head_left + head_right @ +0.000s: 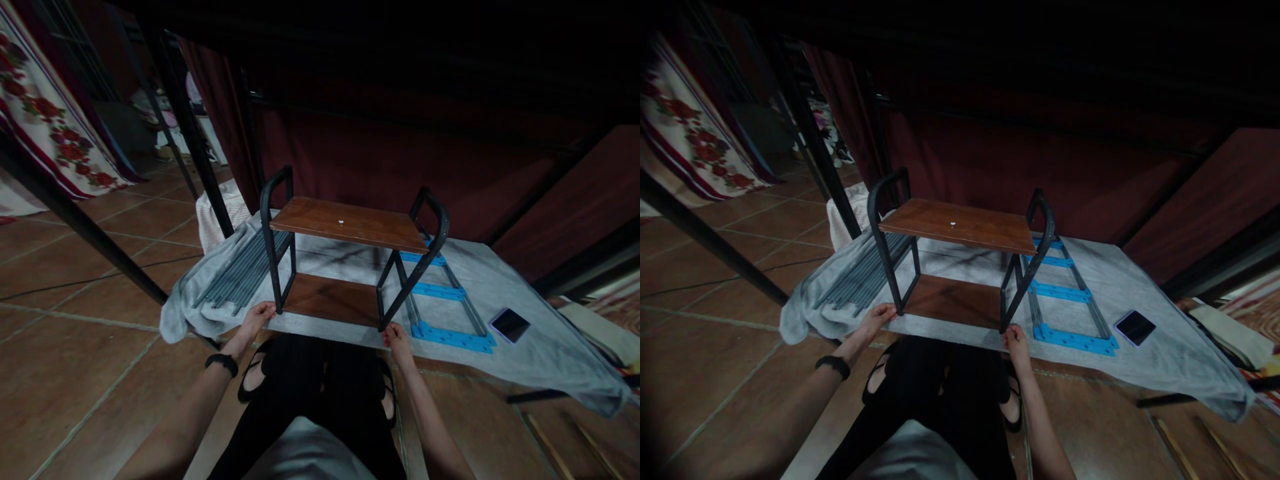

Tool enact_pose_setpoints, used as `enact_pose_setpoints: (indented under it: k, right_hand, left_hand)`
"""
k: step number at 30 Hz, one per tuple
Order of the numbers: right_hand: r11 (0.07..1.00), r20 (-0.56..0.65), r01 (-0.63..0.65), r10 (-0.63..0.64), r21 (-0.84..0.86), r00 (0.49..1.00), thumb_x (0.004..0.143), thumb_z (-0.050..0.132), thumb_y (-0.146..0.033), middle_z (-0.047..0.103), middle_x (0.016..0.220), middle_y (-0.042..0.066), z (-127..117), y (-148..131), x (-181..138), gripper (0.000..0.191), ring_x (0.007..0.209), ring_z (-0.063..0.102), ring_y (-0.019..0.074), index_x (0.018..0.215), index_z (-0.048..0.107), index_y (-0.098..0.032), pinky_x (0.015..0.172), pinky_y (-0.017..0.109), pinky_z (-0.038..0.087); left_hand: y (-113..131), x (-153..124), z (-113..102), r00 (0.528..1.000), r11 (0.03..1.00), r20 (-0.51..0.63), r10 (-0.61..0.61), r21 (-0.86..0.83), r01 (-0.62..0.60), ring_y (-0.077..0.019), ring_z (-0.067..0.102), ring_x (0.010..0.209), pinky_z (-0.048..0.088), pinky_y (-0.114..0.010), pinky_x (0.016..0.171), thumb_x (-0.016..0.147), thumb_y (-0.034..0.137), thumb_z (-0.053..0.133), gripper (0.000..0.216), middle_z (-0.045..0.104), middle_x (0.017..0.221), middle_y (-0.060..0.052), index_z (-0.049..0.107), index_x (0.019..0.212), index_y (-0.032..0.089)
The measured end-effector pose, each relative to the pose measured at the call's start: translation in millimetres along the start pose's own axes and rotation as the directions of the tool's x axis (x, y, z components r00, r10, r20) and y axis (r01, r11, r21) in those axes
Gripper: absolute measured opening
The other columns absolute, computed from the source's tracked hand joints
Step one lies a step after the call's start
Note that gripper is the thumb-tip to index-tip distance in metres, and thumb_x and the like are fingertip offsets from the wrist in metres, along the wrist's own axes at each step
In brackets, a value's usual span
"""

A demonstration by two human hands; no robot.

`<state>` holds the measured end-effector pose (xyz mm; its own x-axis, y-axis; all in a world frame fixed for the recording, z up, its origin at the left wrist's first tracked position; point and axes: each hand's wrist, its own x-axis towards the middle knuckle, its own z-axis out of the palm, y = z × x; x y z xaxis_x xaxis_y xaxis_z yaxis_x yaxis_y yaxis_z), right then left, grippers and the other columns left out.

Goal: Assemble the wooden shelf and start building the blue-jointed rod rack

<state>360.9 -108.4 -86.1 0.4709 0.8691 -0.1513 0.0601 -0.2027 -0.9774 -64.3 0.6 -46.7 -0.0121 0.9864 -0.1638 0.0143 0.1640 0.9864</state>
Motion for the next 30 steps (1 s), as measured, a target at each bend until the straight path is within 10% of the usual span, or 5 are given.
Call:
enact_pose_setpoints:
  k: [30]
  right_hand:
    - [0.972, 0.107, -0.192, 0.207, -0.134, 0.973, 0.07, 0.066, -0.059, 0.062, 0.068, 0.001, -16, -2, 16, 0.037, 0.059, 0.058, 0.0175, 0.078, 0.058, -0.024, 0.054, 0.032, 0.053]
  left_hand:
    - [-14, 14, -13, 0.996, 1.0, 0.082, -0.027, 0.018, 0.026, -0.0184, 0.061, 0.07, 0.049, -0.031, 0.069, 0.058, 0.061, 0.082, 0.049, 0.068, 0.075, -0.005, 0.072, 0.077, 0.017]
